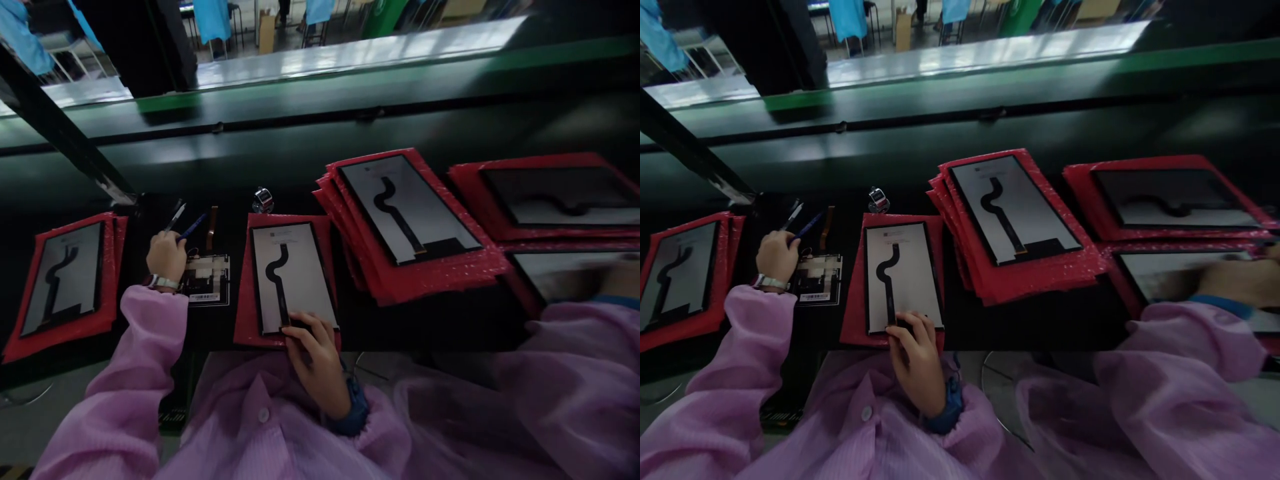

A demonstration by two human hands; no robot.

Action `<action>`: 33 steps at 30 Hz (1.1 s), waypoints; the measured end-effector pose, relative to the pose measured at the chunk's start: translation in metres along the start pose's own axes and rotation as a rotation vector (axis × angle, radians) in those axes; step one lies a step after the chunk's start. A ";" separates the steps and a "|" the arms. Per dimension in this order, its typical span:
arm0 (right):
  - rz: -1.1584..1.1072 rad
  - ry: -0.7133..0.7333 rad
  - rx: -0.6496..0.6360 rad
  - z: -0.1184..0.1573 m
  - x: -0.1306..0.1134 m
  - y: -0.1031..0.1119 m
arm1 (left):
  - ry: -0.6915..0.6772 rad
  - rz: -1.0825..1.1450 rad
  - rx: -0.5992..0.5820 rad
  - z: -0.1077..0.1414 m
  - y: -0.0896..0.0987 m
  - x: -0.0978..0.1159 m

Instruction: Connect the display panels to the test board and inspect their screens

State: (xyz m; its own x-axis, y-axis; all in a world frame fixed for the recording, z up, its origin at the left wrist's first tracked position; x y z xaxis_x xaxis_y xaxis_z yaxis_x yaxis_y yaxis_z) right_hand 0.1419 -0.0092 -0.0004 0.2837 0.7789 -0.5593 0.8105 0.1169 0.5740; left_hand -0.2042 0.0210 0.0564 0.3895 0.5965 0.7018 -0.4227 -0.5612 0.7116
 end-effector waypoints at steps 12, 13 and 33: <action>-0.782 -0.443 0.017 -0.005 0.002 0.004 | -0.632 -0.031 -0.920 0.228 -0.066 0.043; -0.819 -0.501 -0.002 -0.004 0.001 0.003 | -0.564 -0.015 -0.972 0.235 -0.069 0.039; -0.673 -0.367 0.088 -0.049 0.036 0.055 | -0.348 0.120 -0.813 0.187 -0.065 -0.004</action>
State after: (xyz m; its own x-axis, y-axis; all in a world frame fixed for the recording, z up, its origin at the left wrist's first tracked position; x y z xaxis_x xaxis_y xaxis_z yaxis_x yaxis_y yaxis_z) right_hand 0.1713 0.0560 0.0404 -0.1459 0.3014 -0.9423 0.9018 0.4323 -0.0013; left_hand -0.0254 -0.0522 0.0142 0.4757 0.2773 0.8348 -0.8749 0.0508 0.4816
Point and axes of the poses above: each hand's wrist, its own z-axis away from the middle knuckle, its own y-axis out of the back of the hand, x = y × z, the point moved 7 cm from there along -z, towards the middle knuckle, and after that the axes turned 14 degrees about y, right-handed, at the moved point
